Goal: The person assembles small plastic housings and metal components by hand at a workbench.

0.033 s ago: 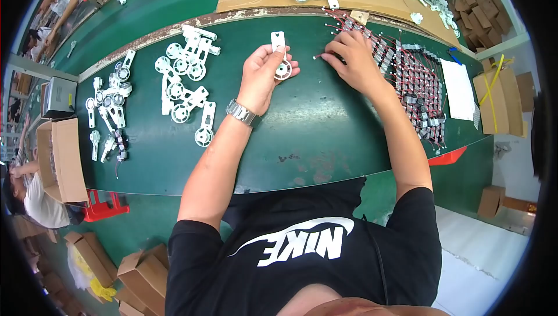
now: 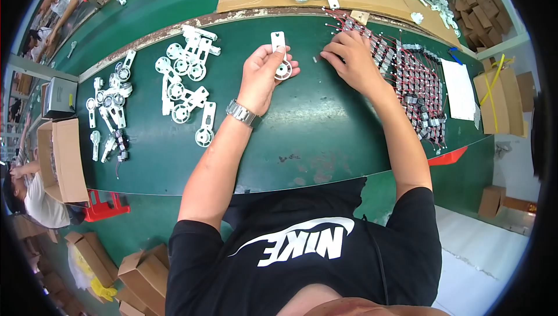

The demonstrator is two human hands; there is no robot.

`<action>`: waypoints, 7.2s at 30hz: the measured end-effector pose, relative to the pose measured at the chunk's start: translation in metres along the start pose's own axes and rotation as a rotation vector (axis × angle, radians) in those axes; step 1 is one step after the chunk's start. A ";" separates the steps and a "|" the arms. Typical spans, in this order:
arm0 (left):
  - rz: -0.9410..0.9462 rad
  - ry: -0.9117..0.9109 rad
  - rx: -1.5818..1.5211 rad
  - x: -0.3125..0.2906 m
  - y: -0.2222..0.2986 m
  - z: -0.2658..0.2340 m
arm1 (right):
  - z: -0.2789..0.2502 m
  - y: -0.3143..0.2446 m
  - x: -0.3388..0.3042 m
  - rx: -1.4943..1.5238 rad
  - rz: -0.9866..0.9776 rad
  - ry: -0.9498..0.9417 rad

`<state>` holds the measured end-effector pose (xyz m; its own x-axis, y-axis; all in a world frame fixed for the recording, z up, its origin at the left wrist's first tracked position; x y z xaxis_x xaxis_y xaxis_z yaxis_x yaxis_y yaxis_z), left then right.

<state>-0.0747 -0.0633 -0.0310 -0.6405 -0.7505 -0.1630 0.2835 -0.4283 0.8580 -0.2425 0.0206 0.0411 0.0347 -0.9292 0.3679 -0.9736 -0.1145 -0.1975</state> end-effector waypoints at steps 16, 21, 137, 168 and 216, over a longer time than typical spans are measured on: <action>-0.055 -0.023 -0.165 -0.003 0.006 0.006 | -0.004 -0.014 -0.005 0.329 -0.044 0.242; -0.052 -0.041 -0.176 -0.004 0.001 0.012 | -0.004 -0.029 -0.011 0.624 0.152 0.229; 0.208 0.089 0.222 -0.018 -0.004 0.016 | 0.015 -0.026 -0.019 0.811 0.386 -0.077; 0.483 0.071 0.875 -0.019 0.021 0.025 | 0.030 -0.021 -0.017 0.759 0.308 0.016; 0.533 0.140 0.434 -0.031 0.028 0.018 | 0.044 -0.047 -0.019 1.609 0.471 -0.146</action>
<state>-0.0598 -0.0425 0.0071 -0.3876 -0.8723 0.2980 0.2039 0.2341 0.9506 -0.1873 0.0281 0.0040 -0.0632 -0.9966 -0.0526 0.2960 0.0316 -0.9547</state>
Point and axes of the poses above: each hand's wrist, its own x-axis towards the middle knuckle, its own z-axis out of the palm, y = z × x, the point moved 9 cm from there along x, towards the middle knuckle, and after that the axes turned 2 degrees about x, right-handed, at the moved point
